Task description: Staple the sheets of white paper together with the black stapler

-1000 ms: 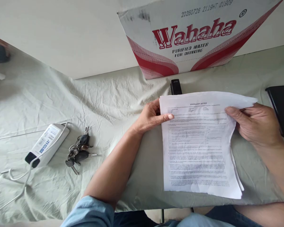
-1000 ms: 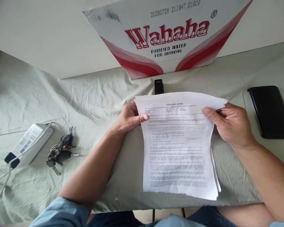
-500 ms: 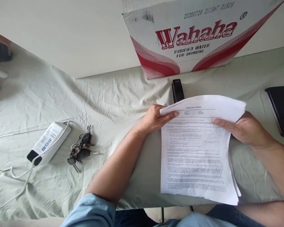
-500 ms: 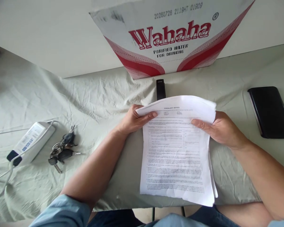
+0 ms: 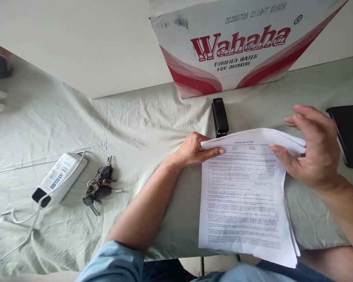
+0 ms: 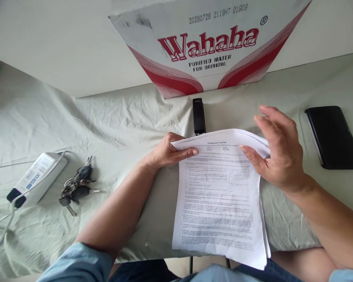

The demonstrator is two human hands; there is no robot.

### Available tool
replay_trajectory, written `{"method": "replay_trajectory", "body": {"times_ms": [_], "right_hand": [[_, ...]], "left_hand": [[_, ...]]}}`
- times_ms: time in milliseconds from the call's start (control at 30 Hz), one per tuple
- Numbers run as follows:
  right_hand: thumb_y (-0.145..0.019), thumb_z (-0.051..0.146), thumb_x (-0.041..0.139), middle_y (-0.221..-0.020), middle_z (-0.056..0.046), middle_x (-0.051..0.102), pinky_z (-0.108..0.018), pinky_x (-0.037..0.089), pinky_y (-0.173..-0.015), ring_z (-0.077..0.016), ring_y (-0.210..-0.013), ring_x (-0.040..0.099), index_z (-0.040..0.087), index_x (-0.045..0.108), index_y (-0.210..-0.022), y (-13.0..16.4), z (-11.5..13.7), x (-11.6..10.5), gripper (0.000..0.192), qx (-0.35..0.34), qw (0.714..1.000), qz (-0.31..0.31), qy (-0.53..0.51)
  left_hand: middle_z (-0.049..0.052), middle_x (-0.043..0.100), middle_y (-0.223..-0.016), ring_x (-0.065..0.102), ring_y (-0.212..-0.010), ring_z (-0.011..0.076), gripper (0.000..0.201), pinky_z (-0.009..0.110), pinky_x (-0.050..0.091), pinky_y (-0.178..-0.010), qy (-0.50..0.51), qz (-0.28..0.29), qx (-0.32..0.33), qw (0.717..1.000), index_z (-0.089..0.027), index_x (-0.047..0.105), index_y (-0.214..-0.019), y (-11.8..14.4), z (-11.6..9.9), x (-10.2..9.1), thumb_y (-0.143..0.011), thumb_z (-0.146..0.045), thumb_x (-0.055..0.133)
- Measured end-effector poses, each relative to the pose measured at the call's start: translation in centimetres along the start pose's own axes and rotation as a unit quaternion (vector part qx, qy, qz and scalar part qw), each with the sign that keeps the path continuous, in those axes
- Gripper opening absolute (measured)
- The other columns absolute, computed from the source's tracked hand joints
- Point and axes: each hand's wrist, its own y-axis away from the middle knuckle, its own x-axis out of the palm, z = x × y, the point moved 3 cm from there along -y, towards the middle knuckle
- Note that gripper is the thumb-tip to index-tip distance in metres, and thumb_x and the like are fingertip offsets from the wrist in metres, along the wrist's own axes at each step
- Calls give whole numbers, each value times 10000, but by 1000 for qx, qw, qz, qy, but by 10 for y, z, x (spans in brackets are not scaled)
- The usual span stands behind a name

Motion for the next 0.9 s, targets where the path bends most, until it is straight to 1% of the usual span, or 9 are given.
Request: {"method": "replay_trajectory", "body": {"times_ms": [33, 100, 200, 300, 400, 500, 600, 700, 900], "right_hand": [[-1056, 390, 870, -1757, -108, 692, -606, 764, -1045, -404, -1372, 835, 498, 533, -1836, 1, 1, -1, 857, -13, 1000, -6, 14], [-1047, 304, 882, -1715, -83, 726, -572, 749, -1046, -383, -1355, 843, 510, 661, -1716, 1, 4, 0, 734, -47, 998, 4, 46], [-1036, 246, 903, -1643, -127, 771, -581, 709, -1091, -396, -1381, 825, 398, 756, -1572, 2, 5, 3, 576, -67, 995, 23, 69], [-1039, 270, 912, -1598, -180, 789, -582, 696, -1097, -410, -1389, 807, 312, 776, -1533, 1, 1, 5, 514, -51, 996, 26, 64], [-1045, 306, 911, -1559, -190, 806, -577, 703, -1065, -403, -1338, 815, 291, 796, -1491, 0, -3, 5, 460, -36, 997, 23, 56], [-1056, 318, 893, -1514, -148, 827, -560, 705, -992, -387, -1287, 824, 318, 832, -1337, 0, -6, 3, 288, -7, 999, 24, 36], [-1061, 265, 866, -1384, -91, 865, -517, 691, -913, -359, -1242, 827, 327, 830, -1146, -3, -5, 1, 112, 11, 1000, 19, 6], [-1058, 203, 853, -1268, -74, 880, -506, 676, -895, -341, -1197, 826, 318, 820, -1083, -7, 0, -3, 122, 3, 1000, 2, 1], [-1050, 171, 856, -1225, -54, 883, -505, 682, -910, -330, -1197, 833, 326, 817, -1050, -9, 5, -3, 160, 14, 1000, -19, -1]], "left_hand": [[-53, 299, -586, 276, -589, 88, 858, 338, 220, -534, -4, 0, 0, 1000, -251, 370, -609, -1, 0, 0, -907, -891, 858], [-57, 294, -584, 268, -595, 86, 864, 331, 218, -540, -9, 0, -4, 1000, -251, 365, -607, -2, 0, 1, -907, -907, 840], [-63, 287, -583, 261, -602, 87, 868, 321, 213, -545, -12, 0, -6, 1000, -250, 355, -605, -2, -2, 1, -908, -916, 823], [-66, 288, -578, 261, -604, 88, 871, 313, 213, -545, -11, 1, -1, 1000, -248, 352, -602, -1, -4, 1, -902, -915, 825], [-66, 283, -578, 267, -602, 86, 879, 310, 210, -543, -12, 0, -3, 1000, -247, 344, -598, -1, -5, 1, -898, -915, 830], [-60, 299, -579, 279, -598, 88, 880, 305, 218, -536, -19, -1, -3, 1000, -245, 361, -603, -1, -5, 1, -898, -939, 815], [-46, 353, -588, 296, -600, 99, 856, 304, 247, -528, -37, 1, 18, 999, -242, 414, -626, -2, -5, 1, -916, -956, 784], [-36, 368, -594, 299, -597, 106, 827, 309, 255, -525, -56, 2, 41, 998, -244, 418, -640, -2, -5, 2, -962, -933, 743], [-42, 357, -592, 291, -581, 100, 754, 314, 237, -531, -72, -2, 43, 997, -245, 402, -642, 0, -3, 2, -991, -805, 768]]}}
